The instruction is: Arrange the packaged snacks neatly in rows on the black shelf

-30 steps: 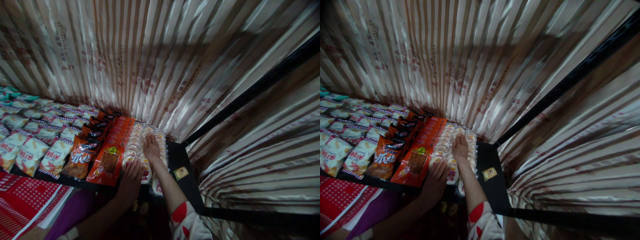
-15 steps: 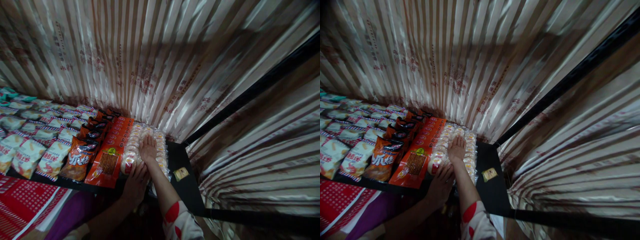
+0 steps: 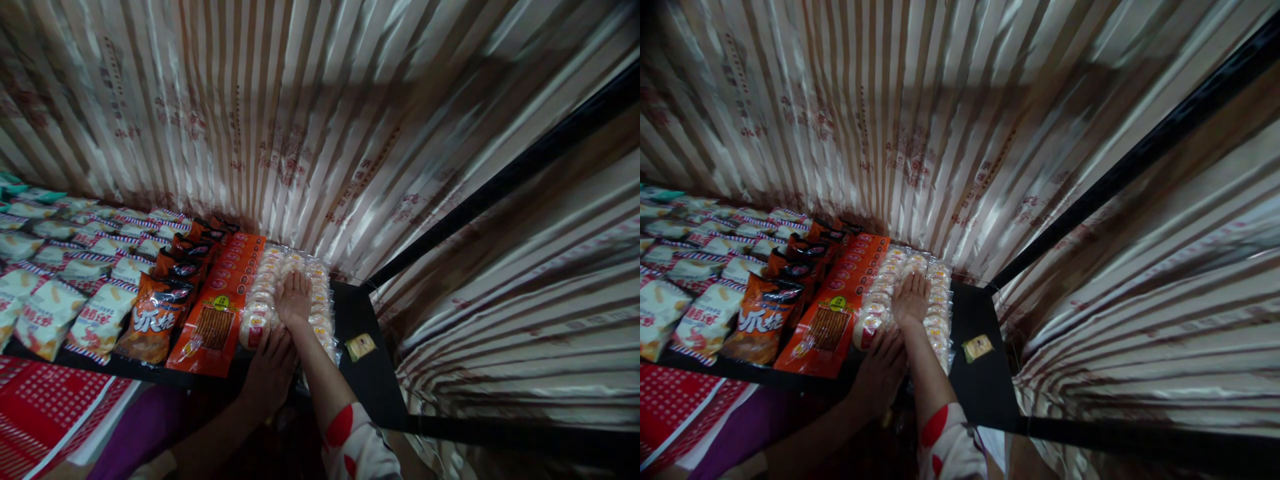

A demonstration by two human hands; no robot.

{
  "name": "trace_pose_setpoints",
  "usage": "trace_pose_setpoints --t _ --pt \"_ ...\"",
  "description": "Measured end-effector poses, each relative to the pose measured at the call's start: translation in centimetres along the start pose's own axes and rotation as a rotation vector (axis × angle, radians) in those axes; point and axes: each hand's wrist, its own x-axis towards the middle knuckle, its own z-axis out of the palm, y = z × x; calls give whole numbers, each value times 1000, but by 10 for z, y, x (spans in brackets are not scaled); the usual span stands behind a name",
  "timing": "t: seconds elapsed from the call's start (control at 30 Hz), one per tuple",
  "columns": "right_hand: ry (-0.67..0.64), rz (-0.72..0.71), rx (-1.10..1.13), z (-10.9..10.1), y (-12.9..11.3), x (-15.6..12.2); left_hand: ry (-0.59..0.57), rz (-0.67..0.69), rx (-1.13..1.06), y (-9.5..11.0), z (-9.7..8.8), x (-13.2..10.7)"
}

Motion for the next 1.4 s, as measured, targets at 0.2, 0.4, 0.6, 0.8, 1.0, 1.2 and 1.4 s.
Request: trace_pose_setpoints --t 0.2,0.4,0.6,0.8,1.0,1.2,1.4 --pt "-1 -10 25 1 2 2 4 -34 -20 1 0 0" --pt "146 -46 102 -15 7 -5 10 -37 -54 1 -3 1" --pt "330 -29 347 -34 20 -56 108 -106 -33 2 -1 -4" --pt "429 -93 466 -10 36 -143 165 -67 91 1 -14 -15" --pt "376 -64 468 17 36 -190 72 -159 122 4 -13 -21" --pt "351 -64 473 20 32 -192 104 -133 125 4 -7 -23" --pt "445 -124 514 32 36 -187 147 -133 81 4 -2 -27"
